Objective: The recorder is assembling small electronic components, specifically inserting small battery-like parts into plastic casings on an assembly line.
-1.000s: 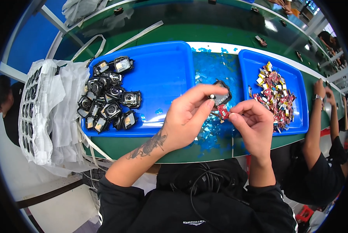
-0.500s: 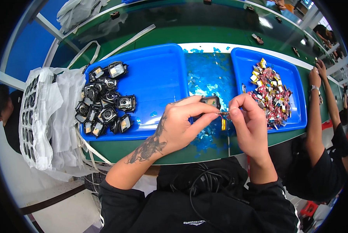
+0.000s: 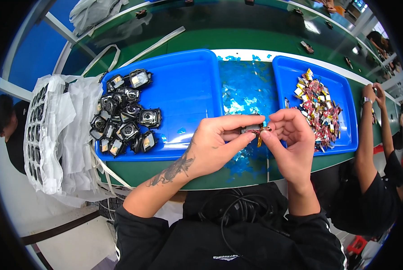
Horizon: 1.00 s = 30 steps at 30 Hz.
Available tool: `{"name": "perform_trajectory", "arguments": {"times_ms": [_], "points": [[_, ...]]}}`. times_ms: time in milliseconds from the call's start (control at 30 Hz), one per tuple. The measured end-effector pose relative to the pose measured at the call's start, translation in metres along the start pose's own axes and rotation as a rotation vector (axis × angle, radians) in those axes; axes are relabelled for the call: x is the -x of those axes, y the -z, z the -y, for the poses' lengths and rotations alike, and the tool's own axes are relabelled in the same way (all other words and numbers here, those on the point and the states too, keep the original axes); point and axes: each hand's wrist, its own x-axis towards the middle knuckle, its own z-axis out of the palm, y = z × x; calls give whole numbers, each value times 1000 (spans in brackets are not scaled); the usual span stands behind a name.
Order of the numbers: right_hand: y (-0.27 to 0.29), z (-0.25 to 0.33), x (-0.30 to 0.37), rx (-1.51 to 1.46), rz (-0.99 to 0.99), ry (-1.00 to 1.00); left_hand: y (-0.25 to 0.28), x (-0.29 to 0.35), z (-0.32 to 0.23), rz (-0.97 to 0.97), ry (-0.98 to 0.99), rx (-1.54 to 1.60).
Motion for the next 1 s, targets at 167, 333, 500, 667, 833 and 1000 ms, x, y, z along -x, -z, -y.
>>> {"name": "perform_trajectory", "arguments": {"times_ms": [167, 333, 500, 667, 833, 1000], "points": [[2, 2, -2, 46, -3, -8, 0, -1, -1, 4, -35, -40], [1, 0, -2, 170, -32, 7, -1, -2, 0, 3, -67, -76], [-10, -11, -3, 211, -103, 92, -4, -2, 3, -9, -130, -94], [-27, -7, -6, 257, -76, 100, 1, 4, 2, -54, -112, -126], [-11, 6, -36, 376, 53, 114, 20, 6, -19, -61, -242, -455], [29, -5, -187, 736, 332, 11, 112, 32, -47, -284, -119, -1574]]}}
